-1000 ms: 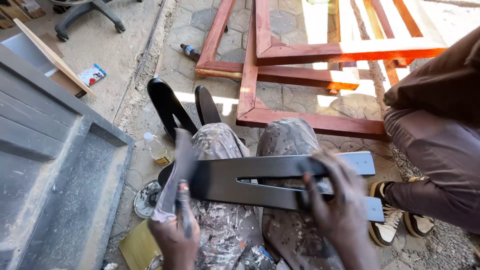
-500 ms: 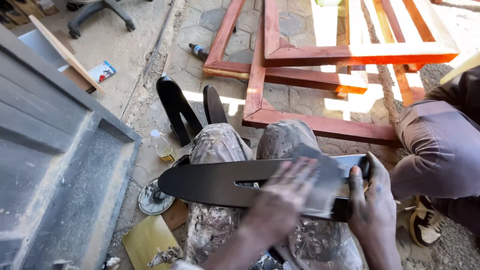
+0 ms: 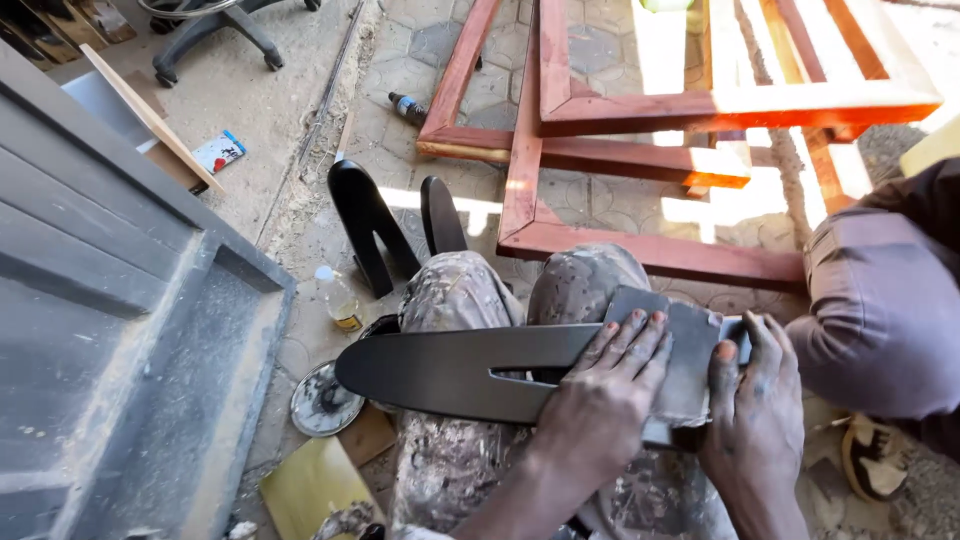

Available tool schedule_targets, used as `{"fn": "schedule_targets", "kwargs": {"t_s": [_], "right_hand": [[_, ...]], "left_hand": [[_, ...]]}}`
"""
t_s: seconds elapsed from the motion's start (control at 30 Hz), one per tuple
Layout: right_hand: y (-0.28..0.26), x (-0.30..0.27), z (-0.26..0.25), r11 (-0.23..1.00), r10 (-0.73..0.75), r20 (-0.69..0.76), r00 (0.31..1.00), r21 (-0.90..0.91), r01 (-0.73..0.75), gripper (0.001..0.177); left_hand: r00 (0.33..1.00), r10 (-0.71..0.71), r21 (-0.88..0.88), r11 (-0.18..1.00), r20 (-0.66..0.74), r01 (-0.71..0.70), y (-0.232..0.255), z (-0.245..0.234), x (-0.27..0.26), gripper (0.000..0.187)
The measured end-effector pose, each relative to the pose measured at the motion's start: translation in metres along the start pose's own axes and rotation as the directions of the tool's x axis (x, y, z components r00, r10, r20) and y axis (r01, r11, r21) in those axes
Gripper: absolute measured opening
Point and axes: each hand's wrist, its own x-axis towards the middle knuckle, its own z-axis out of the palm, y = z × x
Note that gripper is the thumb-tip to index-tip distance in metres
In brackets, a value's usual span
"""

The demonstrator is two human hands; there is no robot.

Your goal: Sanding black furniture legs with sandpaper to smooth the surface

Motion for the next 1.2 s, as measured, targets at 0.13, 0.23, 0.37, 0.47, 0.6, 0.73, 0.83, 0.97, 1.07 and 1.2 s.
{"fn": "schedule_targets", "kwargs": {"t_s": [0.13, 0.23, 0.37, 0.47, 0.6, 0.73, 0.83, 0.97, 1.07, 1.2], "right_hand": [[0.000, -0.001, 0.007, 0.988, 0.008, 0.091, 0.996, -0.155, 0.006, 0.081], [-0.005, 0.002, 0.008, 0.962, -0.094, 0.155, 0.983, -0.241, 0.130, 0.096], [-0.019, -0.003, 0.014, 0.936, -0.276, 0.173, 0.945, -0.176, 0.305, 0.088], [-0.013, 0.003, 0.018, 0.928, -0.312, 0.245, 0.918, -0.131, 0.350, 0.080], [-0.015, 0.000, 0.014, 0.923, -0.325, 0.233, 0.917, -0.135, 0.361, 0.081], [-0.016, 0.000, 0.013, 0.931, -0.282, 0.213, 0.935, -0.176, 0.321, 0.088], [-0.019, 0.001, 0.014, 0.931, -0.275, 0.208, 0.939, -0.187, 0.314, 0.091], [-0.022, -0.007, 0.016, 0.939, -0.302, 0.208, 0.930, -0.105, 0.328, 0.085], [-0.020, -0.013, 0.008, 0.932, -0.314, 0.244, 0.918, -0.106, 0.347, 0.089], [-0.003, -0.035, 0.002, 0.911, -0.354, 0.214, 0.910, -0.141, 0.388, 0.095]], "left_hand": [[0.999, -0.030, 0.234, 0.972, -0.030, 0.036, -0.048, -0.045, -0.063, 0.067], [0.956, -0.208, 0.363, 0.891, -0.208, 0.273, -0.092, -0.086, -0.131, 0.077], [0.833, -0.424, 0.123, 0.862, -0.356, 0.492, -0.052, -0.060, -0.103, 0.108], [0.983, -0.157, 0.027, 0.987, -0.097, 0.160, 0.007, -0.007, -0.048, 0.078], [0.992, -0.115, 0.190, 0.974, -0.046, 0.122, -0.023, -0.035, -0.088, 0.071], [0.909, -0.329, 0.355, 0.843, -0.254, 0.405, -0.075, -0.084, -0.142, 0.086], [0.889, -0.380, 0.353, 0.819, -0.256, 0.452, -0.056, -0.063, -0.116, 0.089], [0.995, -0.091, 0.006, 0.996, -0.051, 0.091, -0.004, -0.017, -0.063, 0.057], [0.999, 0.004, 0.274, 0.962, -0.051, 0.010, -0.032, -0.042, -0.094, 0.072], [0.802, -0.573, 0.062, 0.806, -0.168, 0.588, -0.065, -0.101, -0.139, 0.096]]}}
